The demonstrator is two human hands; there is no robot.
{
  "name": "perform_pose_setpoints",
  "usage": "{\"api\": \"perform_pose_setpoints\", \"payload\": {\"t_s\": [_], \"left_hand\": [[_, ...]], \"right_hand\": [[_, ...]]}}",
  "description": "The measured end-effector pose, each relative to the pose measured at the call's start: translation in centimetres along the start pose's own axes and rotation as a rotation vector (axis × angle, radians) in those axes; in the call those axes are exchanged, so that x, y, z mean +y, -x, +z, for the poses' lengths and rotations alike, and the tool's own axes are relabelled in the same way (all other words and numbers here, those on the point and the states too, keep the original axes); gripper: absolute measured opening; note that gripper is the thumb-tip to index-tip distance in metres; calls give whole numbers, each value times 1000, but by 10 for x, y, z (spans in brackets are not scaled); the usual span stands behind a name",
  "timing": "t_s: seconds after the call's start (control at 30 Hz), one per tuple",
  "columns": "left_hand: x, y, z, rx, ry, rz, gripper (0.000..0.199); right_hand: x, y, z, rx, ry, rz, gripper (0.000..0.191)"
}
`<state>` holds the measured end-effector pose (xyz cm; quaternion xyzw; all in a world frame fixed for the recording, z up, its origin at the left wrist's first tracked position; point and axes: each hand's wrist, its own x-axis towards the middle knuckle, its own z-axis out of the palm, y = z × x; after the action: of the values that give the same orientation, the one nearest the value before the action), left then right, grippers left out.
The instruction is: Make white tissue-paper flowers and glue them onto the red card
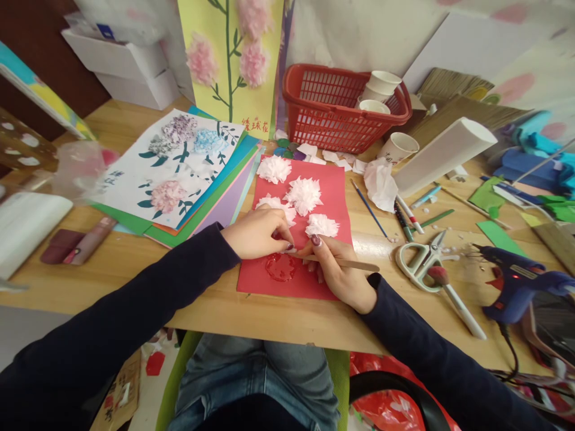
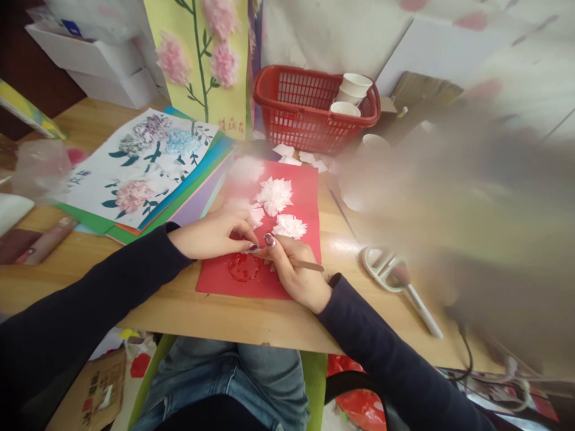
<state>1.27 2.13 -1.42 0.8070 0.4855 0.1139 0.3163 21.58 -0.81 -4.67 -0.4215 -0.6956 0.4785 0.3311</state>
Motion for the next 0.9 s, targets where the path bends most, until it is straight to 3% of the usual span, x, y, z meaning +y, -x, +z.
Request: {"api": "perform_pose_setpoints", "payload": {"t_s": [0.3,0.5,0.67,0.8,0.9], "left_hand": [[0,0,-1,14,77,-15,17],[2,6,-9,189,168,24,20],[10,20,-9,184,33,149,15],[18,25,0,172,-88,154,3],[22,28,4,199,-105,141,11]], "right_hand": [[-3,-3,0,141,-254,163,59],[-5,-5,0,148,-246,171,60],[-5,-4,-1,152,-307,130,60],[-9,-5,-2,136,-395,130,58],[-7,-6,-3,140,-456,123,57]]}}
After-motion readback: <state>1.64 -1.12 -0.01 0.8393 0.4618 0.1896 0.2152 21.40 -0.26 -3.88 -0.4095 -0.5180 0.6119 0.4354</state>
